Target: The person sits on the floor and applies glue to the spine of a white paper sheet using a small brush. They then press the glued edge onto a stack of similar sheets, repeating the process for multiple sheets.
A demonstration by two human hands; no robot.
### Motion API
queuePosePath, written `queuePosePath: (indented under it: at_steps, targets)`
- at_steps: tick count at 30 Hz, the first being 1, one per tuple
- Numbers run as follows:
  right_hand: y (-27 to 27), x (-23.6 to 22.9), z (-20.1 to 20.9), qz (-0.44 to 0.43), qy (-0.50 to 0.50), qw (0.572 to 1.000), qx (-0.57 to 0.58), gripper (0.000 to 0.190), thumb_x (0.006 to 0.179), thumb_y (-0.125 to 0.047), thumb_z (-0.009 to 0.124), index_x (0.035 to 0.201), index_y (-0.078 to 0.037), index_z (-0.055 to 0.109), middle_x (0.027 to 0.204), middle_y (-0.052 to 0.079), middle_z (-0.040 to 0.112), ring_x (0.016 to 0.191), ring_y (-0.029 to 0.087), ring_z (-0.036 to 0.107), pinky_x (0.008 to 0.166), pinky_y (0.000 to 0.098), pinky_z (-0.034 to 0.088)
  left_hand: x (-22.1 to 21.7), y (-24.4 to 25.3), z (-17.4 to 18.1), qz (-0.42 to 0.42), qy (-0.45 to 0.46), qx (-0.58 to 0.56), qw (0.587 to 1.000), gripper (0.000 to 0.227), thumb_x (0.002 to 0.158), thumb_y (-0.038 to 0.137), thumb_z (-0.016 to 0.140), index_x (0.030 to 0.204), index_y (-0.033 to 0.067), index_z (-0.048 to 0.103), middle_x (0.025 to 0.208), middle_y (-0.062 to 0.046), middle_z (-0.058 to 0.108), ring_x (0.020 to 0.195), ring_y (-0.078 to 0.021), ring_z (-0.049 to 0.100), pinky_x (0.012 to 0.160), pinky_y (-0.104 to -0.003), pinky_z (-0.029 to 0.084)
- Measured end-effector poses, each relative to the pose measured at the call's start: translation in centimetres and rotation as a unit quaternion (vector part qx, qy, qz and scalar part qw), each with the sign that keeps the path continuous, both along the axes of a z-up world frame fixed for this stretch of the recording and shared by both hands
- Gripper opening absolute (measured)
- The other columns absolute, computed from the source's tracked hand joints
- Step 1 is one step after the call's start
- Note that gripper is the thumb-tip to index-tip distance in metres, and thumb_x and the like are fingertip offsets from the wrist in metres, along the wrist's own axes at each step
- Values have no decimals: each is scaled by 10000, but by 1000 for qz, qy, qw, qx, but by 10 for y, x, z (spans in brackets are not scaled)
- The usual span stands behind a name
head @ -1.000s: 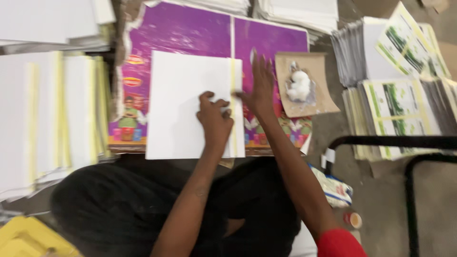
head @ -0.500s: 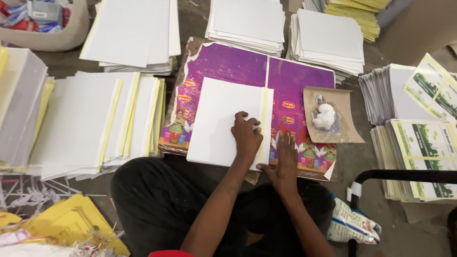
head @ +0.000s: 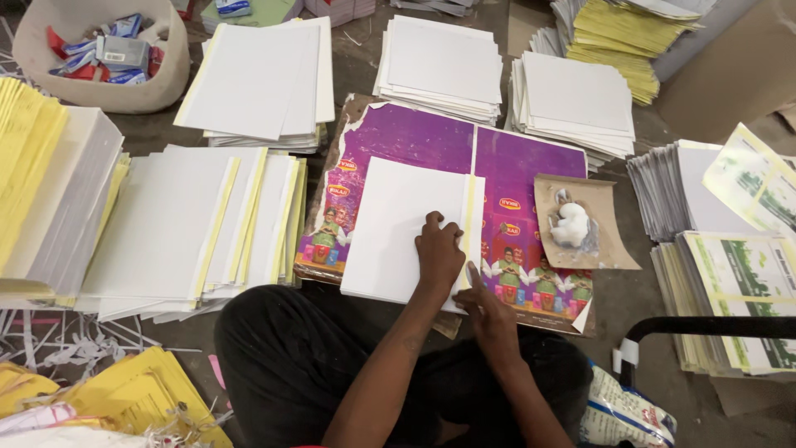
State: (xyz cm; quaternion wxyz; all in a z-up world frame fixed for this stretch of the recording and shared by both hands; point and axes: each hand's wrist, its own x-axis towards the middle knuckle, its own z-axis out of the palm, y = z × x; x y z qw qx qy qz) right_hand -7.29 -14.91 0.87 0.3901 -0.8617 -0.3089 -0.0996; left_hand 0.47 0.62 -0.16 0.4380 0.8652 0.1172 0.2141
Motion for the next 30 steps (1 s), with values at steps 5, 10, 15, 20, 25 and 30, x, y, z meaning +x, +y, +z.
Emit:
queuePosePath:
  at_steps: [5,10,15,20,25,30]
  targets:
    - [-7,-5,6,30,91,995,39,679,851,143,612,1492,-43,489,1083,103,769,990,197,779,825,315,645,-6,19,12,-59,25,24,998,140,844,57,701,981,84,719,1264,-169,567,1025,-337,636,877,-473,510]
    - [-11,-8,13,21,140,989,46,588,858,130,638,1409,-61,558,1126,96,791,972,196,796,893,330,630,-15,25,17,-83,-41,59,994,185,860,39,658,1035,75,707,1227,-192,571,1022,-357,621,854,-497,495]
    - [3,12,27,-24,34,998,-37,642,854,62,713,1459,-61,538,1036,84,799,983,202,761,857,352,589,-16,27,18,-91,-51,69,992,294,808,-26,572,1051,61,714,1228,-189,590,1019,-360,620,859,-496,487]
    - [23,62,30,-50,1,999,-18,644,888,57,675,1501,-60,515,974,79,790,865,207,778,751,336,614,-17,27,15,-95,-45,52,993,307,794,-35,565,1033,53,735,1220,-188,603,1003,-358,615,881,-479,489]
    - [36,135,20,-72,-22,995,-69,615,909,79,665,1489,-72,531,989,93,801,770,234,772,630,346,604,-15,26,13,-94,-47,77,991,302,779,-36,566,1017,41,737,1231,-207,600,991,-361,610,873,-477,485]
    - [48,220,8,-45,-64,995,-66,614,932,107,639,1510,-78,549,1011,152,777,857,246,780,698,318,625,-19,25,19,-97,-55,76,991,300,784,-27,572,1033,32,728,1222,-206,602,991,-363,606,882,-484,482]
